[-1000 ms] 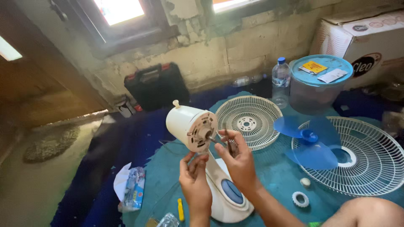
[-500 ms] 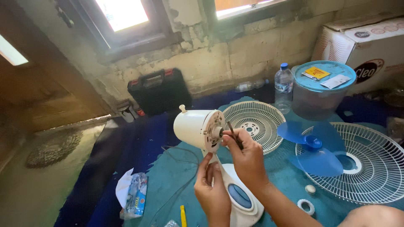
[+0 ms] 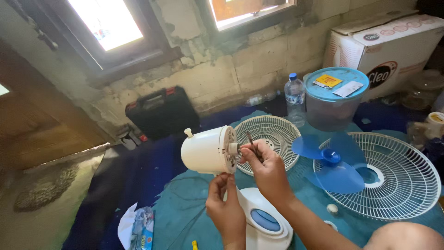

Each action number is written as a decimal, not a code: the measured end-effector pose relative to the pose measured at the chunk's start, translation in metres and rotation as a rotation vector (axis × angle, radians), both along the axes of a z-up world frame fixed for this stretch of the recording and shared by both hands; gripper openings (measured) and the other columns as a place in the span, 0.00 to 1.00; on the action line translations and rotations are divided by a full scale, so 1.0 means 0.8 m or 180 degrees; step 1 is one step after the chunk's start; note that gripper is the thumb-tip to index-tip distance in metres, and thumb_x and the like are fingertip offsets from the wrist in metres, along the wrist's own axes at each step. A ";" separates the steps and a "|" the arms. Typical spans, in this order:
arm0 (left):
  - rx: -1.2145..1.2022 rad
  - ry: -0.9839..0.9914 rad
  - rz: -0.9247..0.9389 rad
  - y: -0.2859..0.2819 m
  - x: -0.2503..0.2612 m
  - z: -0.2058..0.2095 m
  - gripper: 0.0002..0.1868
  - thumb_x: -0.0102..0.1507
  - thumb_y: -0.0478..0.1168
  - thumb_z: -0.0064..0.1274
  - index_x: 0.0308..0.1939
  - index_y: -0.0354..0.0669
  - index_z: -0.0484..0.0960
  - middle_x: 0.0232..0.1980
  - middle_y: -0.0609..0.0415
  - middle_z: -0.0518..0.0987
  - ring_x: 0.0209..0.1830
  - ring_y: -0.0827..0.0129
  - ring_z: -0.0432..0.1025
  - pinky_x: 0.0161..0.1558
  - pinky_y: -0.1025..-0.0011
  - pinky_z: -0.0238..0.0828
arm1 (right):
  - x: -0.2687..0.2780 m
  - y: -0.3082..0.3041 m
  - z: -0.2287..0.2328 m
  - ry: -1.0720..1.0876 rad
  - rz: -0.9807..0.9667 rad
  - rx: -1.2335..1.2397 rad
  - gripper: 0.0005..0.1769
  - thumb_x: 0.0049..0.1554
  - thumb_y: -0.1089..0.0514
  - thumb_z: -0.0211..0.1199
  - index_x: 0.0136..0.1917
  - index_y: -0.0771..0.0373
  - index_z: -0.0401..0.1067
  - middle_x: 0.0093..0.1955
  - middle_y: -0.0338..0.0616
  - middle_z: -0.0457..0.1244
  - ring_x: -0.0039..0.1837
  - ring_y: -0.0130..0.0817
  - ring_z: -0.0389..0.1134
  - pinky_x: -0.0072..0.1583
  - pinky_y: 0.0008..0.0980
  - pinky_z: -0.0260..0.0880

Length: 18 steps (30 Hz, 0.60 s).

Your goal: The person disassembles a white pedestal fan, removes the fan blade, and uses a yellow screwdriver to adjust internal components of the motor housing. The person then reattaches the fan blade and continues to adjust the motor housing.

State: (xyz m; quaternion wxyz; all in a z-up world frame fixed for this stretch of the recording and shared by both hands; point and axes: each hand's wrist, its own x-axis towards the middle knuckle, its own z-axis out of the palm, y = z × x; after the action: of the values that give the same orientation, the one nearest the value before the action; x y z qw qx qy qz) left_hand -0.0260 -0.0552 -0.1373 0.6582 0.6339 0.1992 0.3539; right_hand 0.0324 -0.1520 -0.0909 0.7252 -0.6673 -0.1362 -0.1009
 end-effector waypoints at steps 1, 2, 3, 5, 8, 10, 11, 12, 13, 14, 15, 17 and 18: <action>0.0150 0.0096 0.0121 -0.003 -0.001 -0.001 0.09 0.63 0.35 0.58 0.42 0.30 0.83 0.39 0.50 0.85 0.42 0.72 0.79 0.47 0.73 0.75 | 0.000 -0.002 -0.002 0.0034 0.0042 -0.0009 0.11 0.62 0.55 0.61 0.48 0.66 0.75 0.37 0.38 0.70 0.43 0.20 0.71 0.46 0.24 0.71; 0.0127 0.0061 0.0077 -0.004 -0.001 -0.001 0.08 0.63 0.35 0.58 0.42 0.31 0.82 0.39 0.50 0.84 0.42 0.72 0.79 0.47 0.73 0.75 | 0.001 -0.003 -0.003 0.0049 0.0095 0.0098 0.10 0.62 0.56 0.61 0.49 0.66 0.75 0.38 0.39 0.69 0.44 0.21 0.70 0.46 0.24 0.71; 0.0105 0.0029 0.0039 -0.004 -0.003 -0.003 0.08 0.63 0.35 0.58 0.41 0.31 0.82 0.39 0.50 0.84 0.42 0.72 0.79 0.47 0.73 0.75 | 0.001 -0.003 -0.005 0.0066 0.0154 0.0206 0.10 0.62 0.56 0.61 0.50 0.67 0.75 0.39 0.40 0.69 0.44 0.21 0.70 0.47 0.24 0.70; 0.0085 -0.0048 -0.0050 -0.003 -0.006 -0.004 0.08 0.63 0.35 0.57 0.41 0.31 0.82 0.39 0.51 0.84 0.43 0.72 0.79 0.47 0.73 0.75 | -0.001 -0.005 -0.009 0.0097 0.0287 0.0436 0.10 0.62 0.57 0.61 0.52 0.67 0.75 0.42 0.39 0.69 0.45 0.20 0.70 0.48 0.23 0.71; 0.0106 -0.0118 -0.0187 0.000 -0.009 -0.008 0.07 0.62 0.34 0.57 0.41 0.31 0.82 0.40 0.52 0.85 0.44 0.72 0.79 0.49 0.74 0.74 | -0.017 -0.011 -0.023 0.0509 0.0386 0.0725 0.13 0.62 0.56 0.57 0.55 0.65 0.75 0.43 0.36 0.68 0.41 0.18 0.64 0.43 0.21 0.66; 0.0151 -0.0083 -0.0231 0.003 -0.007 -0.008 0.07 0.62 0.34 0.57 0.41 0.32 0.82 0.40 0.52 0.85 0.44 0.72 0.80 0.50 0.74 0.74 | -0.038 -0.013 -0.037 0.1273 0.0321 0.0818 0.19 0.65 0.51 0.49 0.55 0.62 0.77 0.37 0.36 0.64 0.29 0.20 0.52 0.30 0.22 0.51; 0.0152 -0.0086 -0.0216 0.004 -0.007 -0.009 0.07 0.62 0.34 0.57 0.41 0.32 0.82 0.40 0.52 0.85 0.44 0.72 0.79 0.48 0.74 0.74 | -0.049 -0.013 -0.046 0.1386 0.0426 0.0813 0.18 0.64 0.52 0.50 0.55 0.63 0.78 0.36 0.35 0.63 0.29 0.19 0.52 0.30 0.22 0.51; 0.0152 -0.0088 -0.0201 0.004 -0.006 -0.009 0.07 0.62 0.34 0.57 0.41 0.31 0.83 0.40 0.52 0.85 0.43 0.72 0.79 0.47 0.73 0.74 | -0.058 -0.012 -0.054 0.1500 0.0530 0.0807 0.18 0.64 0.53 0.51 0.56 0.63 0.78 0.36 0.33 0.61 0.29 0.18 0.52 0.30 0.22 0.51; 0.0150 -0.0074 -0.0187 0.004 -0.008 -0.009 0.07 0.62 0.34 0.58 0.40 0.31 0.83 0.40 0.51 0.85 0.42 0.72 0.78 0.46 0.73 0.74 | -0.068 -0.011 -0.063 0.1631 0.0629 0.0802 0.17 0.63 0.54 0.52 0.56 0.63 0.78 0.35 0.32 0.59 0.30 0.17 0.53 0.30 0.22 0.51; 0.0138 -0.0041 -0.0209 0.005 -0.010 -0.010 0.07 0.62 0.34 0.58 0.40 0.31 0.83 0.39 0.51 0.85 0.39 0.71 0.78 0.44 0.73 0.74 | -0.075 -0.008 -0.071 0.1743 0.0767 0.0864 0.17 0.63 0.55 0.53 0.57 0.63 0.77 0.35 0.32 0.60 0.29 0.17 0.53 0.30 0.21 0.50; 0.0125 -0.0014 -0.0235 0.005 -0.012 -0.010 0.08 0.62 0.34 0.59 0.40 0.31 0.83 0.38 0.51 0.84 0.35 0.70 0.78 0.42 0.73 0.73 | -0.079 -0.005 -0.078 0.1847 0.0902 0.0925 0.16 0.63 0.55 0.54 0.57 0.63 0.77 0.35 0.33 0.60 0.28 0.17 0.53 0.30 0.21 0.50; 0.0211 0.0047 -0.0271 0.007 -0.015 -0.007 0.08 0.61 0.35 0.60 0.40 0.32 0.83 0.35 0.50 0.84 0.32 0.70 0.77 0.40 0.72 0.73 | -0.082 0.000 -0.087 0.2006 0.1098 0.1133 0.15 0.63 0.56 0.54 0.58 0.63 0.75 0.34 0.35 0.60 0.26 0.18 0.51 0.28 0.21 0.48; 0.0310 0.0082 -0.0281 0.009 -0.018 -0.005 0.09 0.61 0.36 0.60 0.40 0.32 0.84 0.34 0.50 0.84 0.32 0.71 0.77 0.39 0.73 0.73 | -0.082 0.003 -0.089 0.2059 0.1158 0.1279 0.14 0.63 0.56 0.54 0.57 0.63 0.73 0.33 0.35 0.59 0.25 0.19 0.50 0.27 0.22 0.46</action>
State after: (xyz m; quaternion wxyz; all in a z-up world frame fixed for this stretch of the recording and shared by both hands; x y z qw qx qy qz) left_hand -0.0401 -0.0481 -0.1413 0.6390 0.6778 0.1621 0.3256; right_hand -0.0328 -0.1499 -0.1618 0.8523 -0.4750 0.0052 0.2190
